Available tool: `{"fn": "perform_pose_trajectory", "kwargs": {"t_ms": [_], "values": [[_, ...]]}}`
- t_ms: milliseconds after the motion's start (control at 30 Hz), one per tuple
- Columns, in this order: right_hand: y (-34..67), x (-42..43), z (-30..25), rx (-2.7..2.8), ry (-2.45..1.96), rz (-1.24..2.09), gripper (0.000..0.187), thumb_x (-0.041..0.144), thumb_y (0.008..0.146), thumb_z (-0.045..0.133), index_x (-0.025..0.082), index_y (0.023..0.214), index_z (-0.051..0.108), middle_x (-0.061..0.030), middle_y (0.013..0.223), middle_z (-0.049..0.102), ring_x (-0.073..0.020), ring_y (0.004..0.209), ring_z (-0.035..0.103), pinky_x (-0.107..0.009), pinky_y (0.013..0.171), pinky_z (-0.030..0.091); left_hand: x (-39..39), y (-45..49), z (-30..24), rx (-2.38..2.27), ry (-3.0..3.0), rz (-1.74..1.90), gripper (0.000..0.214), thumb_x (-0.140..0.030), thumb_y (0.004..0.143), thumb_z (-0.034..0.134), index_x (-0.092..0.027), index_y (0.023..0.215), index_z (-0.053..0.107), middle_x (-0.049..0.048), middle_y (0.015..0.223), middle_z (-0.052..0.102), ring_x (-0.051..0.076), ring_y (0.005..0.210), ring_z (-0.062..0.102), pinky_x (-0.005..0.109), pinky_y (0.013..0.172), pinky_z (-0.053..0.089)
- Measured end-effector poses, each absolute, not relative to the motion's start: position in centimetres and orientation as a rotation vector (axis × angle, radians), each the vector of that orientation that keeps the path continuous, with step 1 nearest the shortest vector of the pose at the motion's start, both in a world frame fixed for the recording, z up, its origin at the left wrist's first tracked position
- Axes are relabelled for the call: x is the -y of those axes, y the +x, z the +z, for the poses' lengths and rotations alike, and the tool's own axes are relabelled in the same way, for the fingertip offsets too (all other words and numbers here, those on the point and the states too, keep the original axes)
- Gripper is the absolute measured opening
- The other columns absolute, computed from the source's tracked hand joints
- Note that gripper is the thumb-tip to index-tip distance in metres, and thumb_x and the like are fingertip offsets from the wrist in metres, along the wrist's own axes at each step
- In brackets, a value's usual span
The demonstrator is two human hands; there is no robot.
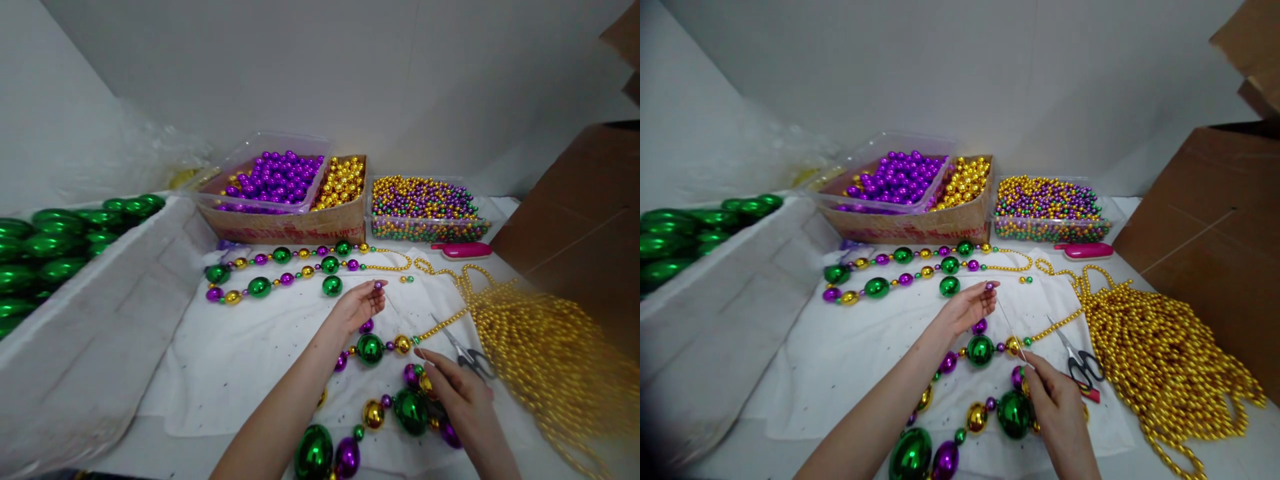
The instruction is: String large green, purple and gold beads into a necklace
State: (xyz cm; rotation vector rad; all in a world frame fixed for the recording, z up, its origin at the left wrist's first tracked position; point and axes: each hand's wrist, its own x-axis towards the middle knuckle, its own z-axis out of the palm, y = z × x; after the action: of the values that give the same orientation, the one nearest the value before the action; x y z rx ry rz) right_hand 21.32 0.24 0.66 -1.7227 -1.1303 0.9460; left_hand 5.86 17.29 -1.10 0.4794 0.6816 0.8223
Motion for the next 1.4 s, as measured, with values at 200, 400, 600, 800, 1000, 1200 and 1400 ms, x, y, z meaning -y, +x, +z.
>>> {"fn": "perform_pose_trajectory", "kwargs": {"t_ms": [200, 400, 600, 800, 1000, 1200, 1400], "values": [[21.4, -0.1, 0.6, 1.149, -1.737, 0.941, 0.05, 0.052, 0.076, 0.054, 0.014, 0.102, 0.074, -0.0077, 0.087, 0.074, -0.0222, 0.072, 0.066, -0.025, 0.062, 0.053, -17.0, 5.6, -1.3, -0.635, 0.474, 0.821, 0.02, -0.016, 0.089, 0.05, -0.008, 0.093, 0.068, 0.0072, 0.072, 0.061, 0.011, 0.063, 0.059, 0.023, 0.063, 0.049], [21.3, 0.1, 0.7, 1.136, -1.732, 0.94, 0.046, 0.051, 0.075, 0.056, 0.016, 0.097, 0.075, -0.0088, 0.098, 0.073, -0.0262, 0.091, 0.066, -0.029, 0.077, 0.053, -17.0, 5.2, -1.3, -0.619, 0.536, 0.817, 0.019, -0.017, 0.088, 0.052, -0.009, 0.094, 0.068, 0.0053, 0.072, 0.06, 0.01, 0.062, 0.058, 0.022, 0.063, 0.047], [20.9, -0.4, 0.6, 1.095, -1.668, 0.971, 0.036, 0.048, 0.076, 0.059, 0.018, 0.092, 0.071, -0.0049, 0.082, 0.07, -0.0187, 0.075, 0.062, -0.022, 0.064, 0.049, -16.3, 5.4, -0.6, -0.595, 0.648, 0.747, 0.016, -0.019, 0.077, 0.067, -0.008, 0.089, 0.069, 0.005, 0.072, 0.061, 0.01, 0.063, 0.057, 0.022, 0.063, 0.045], [20.7, -1.2, 0.5, 0.862, -1.487, 1.124, 0.033, 0.049, 0.077, 0.064, 0.019, 0.074, 0.052, 0.0059, 0.05, 0.045, -0.0079, 0.045, 0.037, -0.017, 0.041, 0.028, -16.4, 4.5, 1.4, -0.753, 1.081, 0.767, 0.026, -0.032, 0.078, 0.067, -0.013, 0.095, 0.07, 0.0097, 0.09, 0.065, 0.016, 0.073, 0.058, 0.029, 0.068, 0.045], [21.5, -0.3, 0.1, 0.622, -1.327, 1.229, 0.027, 0.042, 0.077, 0.069, 0.019, 0.079, 0.053, 0.0052, 0.055, 0.051, -0.0057, 0.045, 0.038, -0.015, 0.042, 0.028, -19.5, -0.1, -0.5, -1.264, 1.203, 1.187, 0.027, -0.006, 0.061, 0.074, -0.02, 0.083, 0.066, 0.0085, 0.116, 0.055, 0.029, 0.129, 0.029, 0.03, 0.096, 0.034], [21.3, 0.1, -0.2, 0.565, -1.303, 1.276, 0.026, 0.039, 0.071, 0.074, 0.018, 0.075, 0.06, 0.0048, 0.058, 0.048, -0.007, 0.05, 0.038, -0.016, 0.043, 0.03, -19.4, -0.9, -2.7, -1.269, 1.082, 1.148, 0.04, 0.004, 0.053, 0.074, -0.018, 0.084, 0.063, 0.0081, 0.113, 0.056, 0.028, 0.13, 0.032, 0.028, 0.097, 0.038], [21.7, 0.4, 0.5, 0.732, -1.496, 1.288, 0.032, 0.046, 0.068, 0.074, 0.016, 0.07, 0.066, 0.004, 0.054, 0.044, -0.0066, 0.048, 0.035, -0.017, 0.042, 0.027, -18.0, -1.0, -0.5, -1.022, 0.817, 1.002, 0.026, -0.037, 0.087, 0.054, -0.012, 0.095, 0.059, 0.0144, 0.099, 0.064, 0.024, 0.092, 0.064, 0.035, 0.077, 0.053]]}}
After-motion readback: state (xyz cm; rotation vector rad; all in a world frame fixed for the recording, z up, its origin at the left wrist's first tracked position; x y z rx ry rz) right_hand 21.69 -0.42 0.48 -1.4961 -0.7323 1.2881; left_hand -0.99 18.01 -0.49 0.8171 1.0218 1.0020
